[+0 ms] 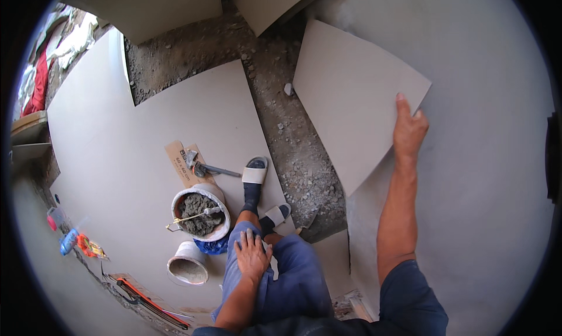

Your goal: The person spreads wet cement on the floor using a trowel, then places large ceramic tiles onto the prepared area. They adjust the tiles by hand to align them with adjacent pieces and continue spreading cement for subsequent tiles.

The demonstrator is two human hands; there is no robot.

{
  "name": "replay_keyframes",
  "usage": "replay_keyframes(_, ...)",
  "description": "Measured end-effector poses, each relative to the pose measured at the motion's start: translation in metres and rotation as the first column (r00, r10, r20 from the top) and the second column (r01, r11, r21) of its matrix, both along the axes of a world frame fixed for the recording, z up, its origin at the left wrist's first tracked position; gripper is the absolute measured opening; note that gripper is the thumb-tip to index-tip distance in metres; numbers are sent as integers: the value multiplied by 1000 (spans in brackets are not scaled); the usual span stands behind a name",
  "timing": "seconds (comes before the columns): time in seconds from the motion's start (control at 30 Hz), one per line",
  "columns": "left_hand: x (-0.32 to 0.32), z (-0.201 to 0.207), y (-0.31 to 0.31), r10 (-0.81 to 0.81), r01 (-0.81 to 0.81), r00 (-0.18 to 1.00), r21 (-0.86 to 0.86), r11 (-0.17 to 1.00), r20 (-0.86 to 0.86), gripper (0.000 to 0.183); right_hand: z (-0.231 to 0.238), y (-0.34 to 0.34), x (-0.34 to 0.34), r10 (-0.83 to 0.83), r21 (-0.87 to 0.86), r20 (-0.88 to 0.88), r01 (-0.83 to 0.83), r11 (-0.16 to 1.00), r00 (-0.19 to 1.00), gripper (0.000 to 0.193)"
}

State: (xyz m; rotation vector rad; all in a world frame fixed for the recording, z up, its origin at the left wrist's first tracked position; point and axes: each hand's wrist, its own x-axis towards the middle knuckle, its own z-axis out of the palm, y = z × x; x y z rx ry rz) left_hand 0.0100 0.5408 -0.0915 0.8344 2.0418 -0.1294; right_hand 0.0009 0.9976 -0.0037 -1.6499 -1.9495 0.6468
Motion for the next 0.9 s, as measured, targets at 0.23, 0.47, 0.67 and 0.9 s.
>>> replay_keyframes(0.23, -10, 1, 13, 53, -52, 998, -21, 998, 43, 58, 22, 61, -63, 321, -203, 96, -297, 933, 942, 41)
replay_keyframes(0.47, -15, 1, 20, 93, -89, 993, -48, 995, 77, 58, -9, 104, -113, 519, -302, 86, -474, 827, 851, 44)
replay_keyframes(0.67, -15, -1, 28, 92, -87, 993, -63, 994, 77, 57, -22, 153, -137, 497, -311, 109, -445, 840, 861, 42)
replay_keyframes(0.9, -15, -3, 36, 88, -86, 994, -42, 995, 63, 55, -39, 175, -123, 347, 59, 558, -453, 889, 754, 47)
